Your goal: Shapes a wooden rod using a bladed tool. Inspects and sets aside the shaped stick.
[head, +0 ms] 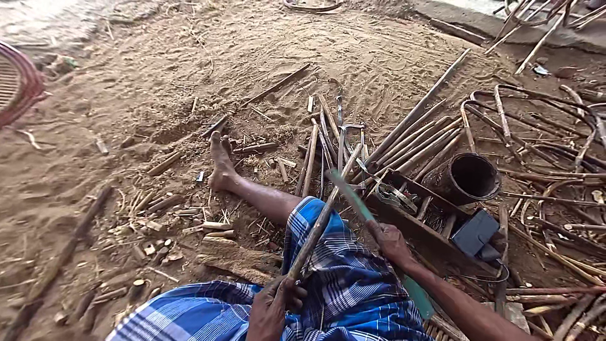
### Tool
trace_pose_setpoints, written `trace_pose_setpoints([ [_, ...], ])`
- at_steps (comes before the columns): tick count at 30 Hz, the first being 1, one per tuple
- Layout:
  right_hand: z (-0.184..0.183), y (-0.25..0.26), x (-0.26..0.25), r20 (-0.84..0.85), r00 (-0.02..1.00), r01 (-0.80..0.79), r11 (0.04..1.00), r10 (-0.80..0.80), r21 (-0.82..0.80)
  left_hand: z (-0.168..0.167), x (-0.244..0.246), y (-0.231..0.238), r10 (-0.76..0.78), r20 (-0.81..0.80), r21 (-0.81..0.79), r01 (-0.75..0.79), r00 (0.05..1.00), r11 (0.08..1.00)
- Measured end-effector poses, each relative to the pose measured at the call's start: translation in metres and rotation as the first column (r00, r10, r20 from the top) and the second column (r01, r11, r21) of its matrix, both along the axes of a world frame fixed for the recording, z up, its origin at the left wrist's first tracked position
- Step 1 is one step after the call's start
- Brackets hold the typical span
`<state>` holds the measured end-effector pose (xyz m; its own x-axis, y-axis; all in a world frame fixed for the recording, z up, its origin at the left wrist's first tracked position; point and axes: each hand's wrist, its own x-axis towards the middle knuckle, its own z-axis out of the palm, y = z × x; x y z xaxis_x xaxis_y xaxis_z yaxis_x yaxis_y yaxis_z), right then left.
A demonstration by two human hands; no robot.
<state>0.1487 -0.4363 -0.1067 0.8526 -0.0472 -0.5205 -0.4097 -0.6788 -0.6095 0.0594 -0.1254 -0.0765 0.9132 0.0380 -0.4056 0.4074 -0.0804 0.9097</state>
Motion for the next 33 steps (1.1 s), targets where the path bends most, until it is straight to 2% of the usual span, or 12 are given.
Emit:
trace_pose_setpoints([
  [4, 0.006, 0.013, -0.023, 0.079, 0.934, -0.347, 0.937, 0.348, -0.027, -0.003, -0.001, 0.003, 0.040, -0.068, -0.104, -0.047, 0.997, 0.993],
  [8, -0.009, 0.005, 0.002, 0.037, 0.999, -0.038, 0.999, 0.037, 0.009, -0.004, 0.004, 0.002, 0.065, -0.142, -0.305, -0.106, 0.988, 0.947],
  [11, 0.004, 0.021, -0.020, 0.094, 0.942, -0.322, 0.946, 0.323, -0.022, -0.001, 0.003, 0.001, 0.101, -0.241, -0.410, -0.196, 0.965, 0.891],
  [12, 0.008, 0.020, -0.018, 0.074, 0.944, -0.319, 0.947, 0.320, -0.027, -0.001, 0.003, 0.001, 0.110, -0.278, -0.435, -0.227, 0.954, 0.871],
  [15, -0.004, 0.009, 0.005, 0.007, 1.000, -0.025, 1.000, 0.025, 0.015, 0.001, 0.007, -0.002, 0.113, -0.353, -0.519, -0.295, 0.929, 0.802],
  [17, 0.001, 0.019, -0.005, 0.042, 0.987, -0.154, 0.988, 0.153, 0.006, 0.002, 0.008, -0.002, 0.100, -0.366, -0.549, -0.302, 0.925, 0.780],
  [19, 0.013, 0.027, -0.022, 0.054, 0.922, -0.380, 0.924, 0.383, -0.051, 0.000, 0.003, -0.001, 0.104, -0.307, -0.466, -0.245, 0.946, 0.850],
  [22, 0.012, 0.024, -0.014, 0.050, 0.910, -0.407, 0.911, 0.411, -0.069, -0.008, 0.008, -0.001, 0.062, 0.055, -0.065, -0.059, 0.997, 0.996],
  [24, 0.006, 0.025, -0.013, 0.056, 0.911, -0.405, 0.912, 0.408, -0.057, -0.008, 0.010, -0.001, -0.016, 0.147, 0.255, -0.023, 0.989, 0.967],
  [26, 0.009, 0.021, -0.008, 0.030, 0.920, -0.391, 0.920, 0.391, -0.027, -0.010, 0.007, -0.003, -0.023, 0.166, 0.338, -0.035, 0.986, 0.941],
  [31, -0.008, 0.000, 0.016, 0.019, 1.000, 0.018, 0.995, -0.020, 0.093, -0.007, 0.006, 0.005, 0.079, 0.023, -0.186, -0.073, 0.997, 0.980],
  [33, 0.004, 0.011, -0.001, 0.055, 0.978, -0.204, 0.977, 0.201, 0.055, -0.005, 0.007, 0.004, 0.101, -0.022, -0.237, -0.104, 0.995, 0.966],
])
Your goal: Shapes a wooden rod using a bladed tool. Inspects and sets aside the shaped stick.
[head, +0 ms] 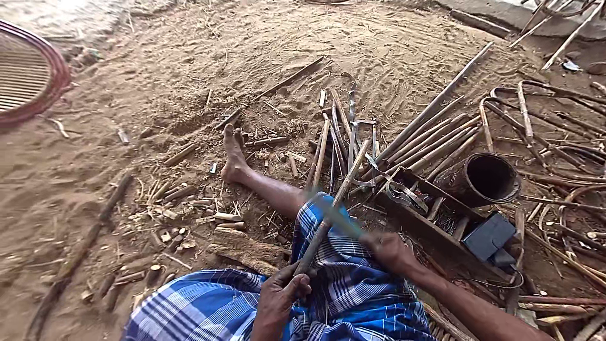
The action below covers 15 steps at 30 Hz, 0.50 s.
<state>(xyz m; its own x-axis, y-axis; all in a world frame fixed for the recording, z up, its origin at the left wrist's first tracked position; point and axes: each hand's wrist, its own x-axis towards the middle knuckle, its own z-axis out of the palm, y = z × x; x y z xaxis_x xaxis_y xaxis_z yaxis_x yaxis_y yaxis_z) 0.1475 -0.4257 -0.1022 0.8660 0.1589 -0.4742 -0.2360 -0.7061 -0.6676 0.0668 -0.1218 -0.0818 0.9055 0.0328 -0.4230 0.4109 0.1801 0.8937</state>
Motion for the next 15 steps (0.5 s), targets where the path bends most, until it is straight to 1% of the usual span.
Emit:
trace_pose_setpoints([
  [1, 0.006, 0.005, -0.010, 0.024, 0.991, -0.133, 0.989, 0.134, -0.057, 0.000, -0.001, -0.001, 0.018, -0.018, -0.002, -0.019, 1.000, 1.000],
  [2, 0.010, 0.006, -0.012, 0.026, 0.985, -0.165, 0.981, 0.169, -0.098, 0.001, -0.001, -0.002, 0.031, -0.033, 0.003, -0.031, 0.999, 1.000],
  [3, 0.009, 0.003, -0.006, 0.019, 0.996, -0.085, 0.992, 0.087, -0.097, 0.002, 0.001, -0.002, 0.041, -0.042, 0.002, -0.041, 0.998, 0.999],
  [5, -0.006, -0.006, 0.010, -0.009, 0.987, 0.160, 0.985, -0.161, -0.056, 0.005, 0.003, -0.005, 0.040, -0.042, 0.015, -0.039, 0.998, 0.999],
  [6, -0.012, -0.006, 0.010, -0.004, 0.981, 0.192, 0.980, -0.192, -0.054, 0.006, 0.002, -0.006, 0.027, -0.040, 0.026, -0.026, 0.999, 0.999],
  [8, -0.006, 0.003, -0.002, 0.019, 0.998, 0.052, 0.998, -0.051, -0.047, 0.006, 0.001, -0.003, 0.005, -0.043, 0.039, -0.003, 0.999, 0.999],
  [9, -0.001, 0.004, -0.007, -0.013, 1.000, 0.005, 0.999, -0.005, -0.048, 0.006, -0.004, -0.002, -0.005, -0.052, 0.053, 0.008, 0.999, 0.999],
  [10, 0.003, -0.001, -0.003, -0.050, 0.999, 0.018, 0.999, -0.020, -0.044, 0.005, -0.004, -0.002, -0.016, -0.056, 0.072, 0.020, 0.998, 0.997],
  [12, -0.004, -0.012, 0.012, -0.078, 0.986, 0.145, 0.989, -0.147, -0.030, 0.005, 0.000, -0.005, -0.035, -0.044, 0.103, 0.039, 0.998, 0.994],
  [13, -0.007, -0.011, 0.012, -0.087, 0.981, 0.174, 0.985, -0.175, -0.024, 0.006, 0.000, -0.007, -0.042, -0.036, 0.120, 0.046, 0.998, 0.992],
  [14, -0.006, -0.006, 0.006, -0.088, 0.988, 0.129, 0.992, -0.129, -0.013, 0.007, 0.001, -0.007, -0.045, -0.034, 0.132, 0.049, 0.998, 0.990],
  [15, -0.002, 0.000, -0.004, -0.075, 0.997, 0.028, 1.000, -0.029, -0.013, 0.007, 0.000, -0.005, -0.051, -0.038, 0.135, 0.056, 0.998, 0.989],
])
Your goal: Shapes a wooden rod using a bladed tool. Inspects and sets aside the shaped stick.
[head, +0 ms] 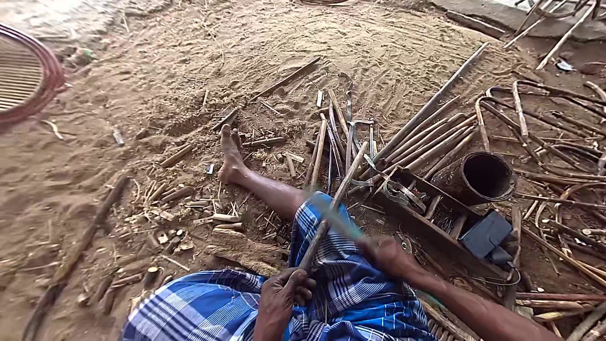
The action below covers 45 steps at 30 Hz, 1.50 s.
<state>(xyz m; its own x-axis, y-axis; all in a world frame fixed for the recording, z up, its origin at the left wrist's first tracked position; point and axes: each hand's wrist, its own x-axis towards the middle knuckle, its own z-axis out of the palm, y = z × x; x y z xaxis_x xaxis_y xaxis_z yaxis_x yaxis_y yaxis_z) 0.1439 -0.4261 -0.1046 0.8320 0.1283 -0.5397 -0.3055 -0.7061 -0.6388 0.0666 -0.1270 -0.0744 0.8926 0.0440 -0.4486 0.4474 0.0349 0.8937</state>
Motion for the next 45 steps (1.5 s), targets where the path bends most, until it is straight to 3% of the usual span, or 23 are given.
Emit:
trace_pose_setpoints([
  [2, 0.008, -0.001, -0.007, -0.012, 0.995, -0.100, 0.995, 0.100, -0.011, -0.001, -0.003, 0.001, -0.014, -0.010, 0.007, 0.014, 1.000, 1.000],
  [5, -0.004, -0.013, 0.009, -0.048, 0.996, 0.072, 0.997, -0.071, 0.031, -0.001, 0.001, -0.005, -0.018, -0.018, 0.032, 0.019, 1.000, 0.999],
  [6, -0.008, -0.009, 0.004, -0.056, 0.997, 0.051, 0.998, -0.049, 0.048, -0.001, 0.001, -0.005, -0.017, -0.014, 0.043, 0.018, 1.000, 0.999],
  [9, 0.013, 0.003, -0.019, -0.035, 0.973, -0.225, 0.972, 0.228, 0.072, -0.003, -0.004, -0.002, -0.020, -0.015, 0.067, 0.021, 1.000, 0.998],
  [13, -0.005, -0.015, 0.006, -0.006, 0.989, 0.147, 0.989, -0.147, -0.025, -0.002, -0.002, -0.003, -0.015, -0.038, 0.006, 0.015, 0.999, 1.000],
  [17, 0.005, -0.002, -0.023, 0.146, 0.961, -0.220, 0.970, 0.234, -0.103, -0.002, -0.005, 0.000, 0.041, -0.146, -0.107, -0.057, 0.988, 0.993],
  [20, -0.002, -0.012, 0.001, 0.021, 0.995, 0.102, 0.993, -0.100, -0.060, 0.000, -0.001, -0.006, 0.059, -0.200, -0.190, -0.098, 0.978, 0.977],
  [21, -0.007, -0.013, 0.003, 0.027, 0.992, 0.122, 0.990, -0.121, -0.067, 0.002, -0.001, -0.007, 0.060, -0.205, -0.230, -0.107, 0.977, 0.967],
  [24, -0.001, -0.002, -0.020, 0.132, 0.970, -0.191, 0.976, 0.204, -0.104, 0.001, -0.005, -0.003, 0.080, -0.265, -0.318, -0.165, 0.961, 0.933],
  [25, 0.003, -0.002, -0.019, 0.120, 0.973, -0.183, 0.976, 0.197, -0.116, 0.000, -0.005, -0.004, 0.090, -0.291, -0.337, -0.190, 0.953, 0.922],
  [28, -0.010, -0.009, 0.003, 0.034, 0.992, 0.127, 0.990, -0.125, -0.067, 0.004, -0.002, -0.008, 0.106, -0.334, -0.400, -0.243, 0.936, 0.884],
  [29, -0.011, -0.006, -0.001, 0.047, 0.995, 0.088, 0.994, -0.086, -0.058, 0.005, -0.003, -0.009, 0.110, -0.346, -0.433, -0.262, 0.932, 0.863],
  [32, 0.009, 0.010, -0.027, 0.149, 0.953, -0.255, 0.964, 0.264, -0.074, 0.002, -0.009, -0.007, 0.123, -0.341, -0.529, -0.298, 0.932, 0.794],
  [34, 0.017, 0.008, -0.018, 0.150, 0.979, -0.142, 0.990, 0.138, 0.016, 0.003, -0.010, -0.005, 0.157, -0.253, -0.554, -0.276, 0.955, 0.785],
  [36, 0.014, -0.001, -0.003, 0.122, 0.985, 0.104, 0.982, -0.124, 0.155, 0.014, -0.005, 0.007, 0.183, -0.137, -0.424, -0.224, 0.974, 0.878],
  [38, 0.012, -0.017, 0.006, 0.049, 0.957, 0.269, 0.941, -0.285, 0.206, 0.027, 0.014, 0.035, 0.145, -0.038, -0.069, -0.147, 0.989, 0.987],
  [39, 0.011, -0.027, 0.005, 0.031, 0.943, 0.320, 0.926, -0.333, 0.202, 0.033, 0.027, 0.050, 0.122, -0.011, 0.114, -0.120, 0.992, 0.986],
  [42, -0.002, -0.050, -0.004, 0.042, 0.917, 0.383, 0.905, -0.397, 0.183, 0.044, 0.080, 0.099, 0.056, -0.025, 0.548, -0.033, 0.998, 0.836],
  [45, -0.019, -0.066, -0.022, 0.028, 0.916, 0.393, 0.908, -0.401, 0.147, 0.028, 0.129, 0.144, 0.013, -0.173, 0.800, 0.133, 0.985, 0.585],
])
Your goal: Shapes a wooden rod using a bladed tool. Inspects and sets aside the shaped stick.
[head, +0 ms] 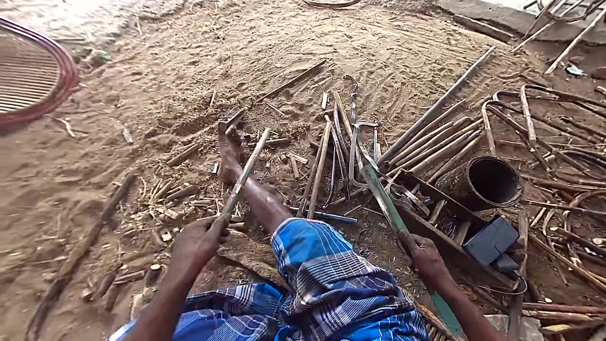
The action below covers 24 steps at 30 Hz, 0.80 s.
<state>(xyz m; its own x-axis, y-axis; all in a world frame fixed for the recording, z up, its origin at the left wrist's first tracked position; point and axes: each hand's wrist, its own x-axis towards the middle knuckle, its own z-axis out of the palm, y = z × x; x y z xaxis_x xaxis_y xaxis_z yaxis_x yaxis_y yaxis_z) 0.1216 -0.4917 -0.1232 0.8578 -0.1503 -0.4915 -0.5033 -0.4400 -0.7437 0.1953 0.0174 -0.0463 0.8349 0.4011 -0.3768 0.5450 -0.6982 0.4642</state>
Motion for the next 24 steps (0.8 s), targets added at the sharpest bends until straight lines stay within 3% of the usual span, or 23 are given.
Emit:
trace_pose_setpoints([
  [2, -0.005, -0.005, -0.013, -0.032, 0.999, -0.009, 1.000, 0.009, -0.017, -0.006, 0.019, 0.005, -0.059, -0.109, 0.243, 0.084, 0.992, 0.966],
  [4, -0.007, -0.005, -0.026, -0.068, 0.998, 0.001, 1.000, -0.003, -0.029, 0.003, 0.029, -0.027, -0.110, -0.104, 0.398, 0.143, 0.988, 0.906],
  [7, -0.012, -0.002, -0.037, -0.117, 0.993, 0.030, 1.000, -0.031, -0.007, 0.003, 0.051, -0.108, -0.311, 0.042, 0.307, 0.284, 0.950, 0.908],
  [9, -0.013, 0.004, -0.037, -0.138, 0.990, 0.037, 0.999, -0.035, 0.014, -0.021, 0.071, -0.161, -0.373, -0.048, 0.162, 0.376, 0.927, 0.912],
  [11, -0.007, 0.012, -0.035, -0.126, 0.992, 0.033, 0.999, -0.027, 0.043, -0.059, 0.087, -0.202, -0.323, -0.254, 0.078, 0.352, 0.912, 0.933],
  [16, 0.018, 0.006, -0.045, -0.093, 0.996, 0.019, 0.998, -0.013, 0.057, -0.140, 0.091, -0.233, -0.163, -0.441, 0.253, 0.296, 0.883, 0.921],
  [18, 0.019, 0.001, -0.050, -0.076, 0.997, 0.005, 0.999, -0.002, 0.043, -0.146, 0.095, -0.227, -0.140, -0.401, 0.243, 0.252, 0.905, 0.937],
  [20, 0.016, -0.003, -0.057, -0.051, 0.999, 0.015, 0.999, -0.014, 0.031, -0.142, 0.100, -0.222, -0.131, -0.262, 0.126, 0.168, 0.956, 0.978],
  [22, 0.013, -0.002, -0.059, -0.034, 0.999, 0.044, 0.998, -0.042, 0.051, -0.120, 0.107, -0.217, -0.090, -0.075, -0.042, 0.087, 0.993, 0.995],
  [24, 0.013, 0.004, -0.056, -0.028, 0.997, 0.071, 0.994, -0.069, 0.082, -0.089, 0.109, -0.206, -0.034, 0.075, -0.089, 0.040, 0.997, 0.995],
])
